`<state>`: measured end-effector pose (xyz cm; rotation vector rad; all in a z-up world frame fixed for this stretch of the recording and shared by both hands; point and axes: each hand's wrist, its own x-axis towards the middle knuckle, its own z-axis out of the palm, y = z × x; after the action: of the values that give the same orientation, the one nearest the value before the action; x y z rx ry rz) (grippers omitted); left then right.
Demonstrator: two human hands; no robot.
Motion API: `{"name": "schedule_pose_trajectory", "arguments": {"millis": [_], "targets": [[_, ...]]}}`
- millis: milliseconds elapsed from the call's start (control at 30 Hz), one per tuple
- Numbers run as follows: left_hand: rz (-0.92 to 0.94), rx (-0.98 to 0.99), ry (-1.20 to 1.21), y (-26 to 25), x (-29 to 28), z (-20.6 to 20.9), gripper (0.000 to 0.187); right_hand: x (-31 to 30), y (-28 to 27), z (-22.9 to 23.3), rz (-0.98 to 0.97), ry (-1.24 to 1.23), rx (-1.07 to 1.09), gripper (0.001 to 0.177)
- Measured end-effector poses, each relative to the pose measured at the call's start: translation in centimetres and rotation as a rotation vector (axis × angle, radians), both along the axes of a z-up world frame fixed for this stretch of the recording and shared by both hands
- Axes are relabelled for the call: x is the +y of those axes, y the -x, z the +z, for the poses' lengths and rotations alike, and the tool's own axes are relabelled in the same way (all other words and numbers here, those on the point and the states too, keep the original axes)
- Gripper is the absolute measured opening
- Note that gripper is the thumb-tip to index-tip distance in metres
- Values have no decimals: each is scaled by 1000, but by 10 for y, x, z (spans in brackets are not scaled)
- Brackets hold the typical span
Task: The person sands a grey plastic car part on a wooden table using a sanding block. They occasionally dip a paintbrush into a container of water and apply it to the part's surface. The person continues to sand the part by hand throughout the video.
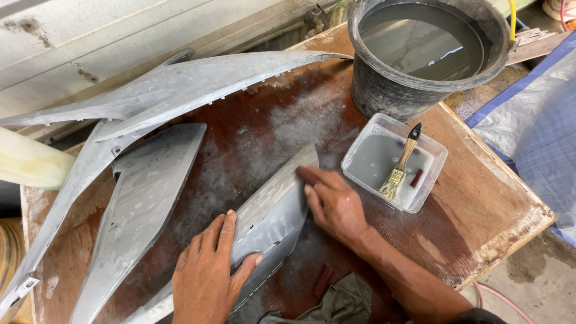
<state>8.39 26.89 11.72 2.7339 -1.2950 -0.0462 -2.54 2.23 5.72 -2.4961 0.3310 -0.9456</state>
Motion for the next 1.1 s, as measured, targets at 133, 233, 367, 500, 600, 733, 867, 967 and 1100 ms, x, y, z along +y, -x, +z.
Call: {"name": "schedule_pose_trajectory", "arguments": {"millis": [133,233,367,500,600,733,867,967,1100], "targets": [[13,37,-28,-1,0,0,88,8,4,25,65,49,-13,17],[11,16,-24,0,1,-2,88,0,2,15,-108,50,50,24],[10,9,-15,-1,1,-3,88,7,1,17,-6,6,-20,15],[-21,14,34,-1,1,-1,87,19,5,31,98,27,3,30],[-41,-20,65,0,3,1,86,0,-3,11,-83,47,31,20],[-24,26,13,-2,1,-1,85,2,-3,26,-111,-22,31,21],[-25,-6,33,-1,2,-2,86,14,1,39,136,-19,-14,19],[-32,-4,41,-1,3,-2,85,5,-3,27,17,5,13,19],[-46,-12,47,-2,4,-2,87,6,-5,35,-52,-45,27,23]]}}
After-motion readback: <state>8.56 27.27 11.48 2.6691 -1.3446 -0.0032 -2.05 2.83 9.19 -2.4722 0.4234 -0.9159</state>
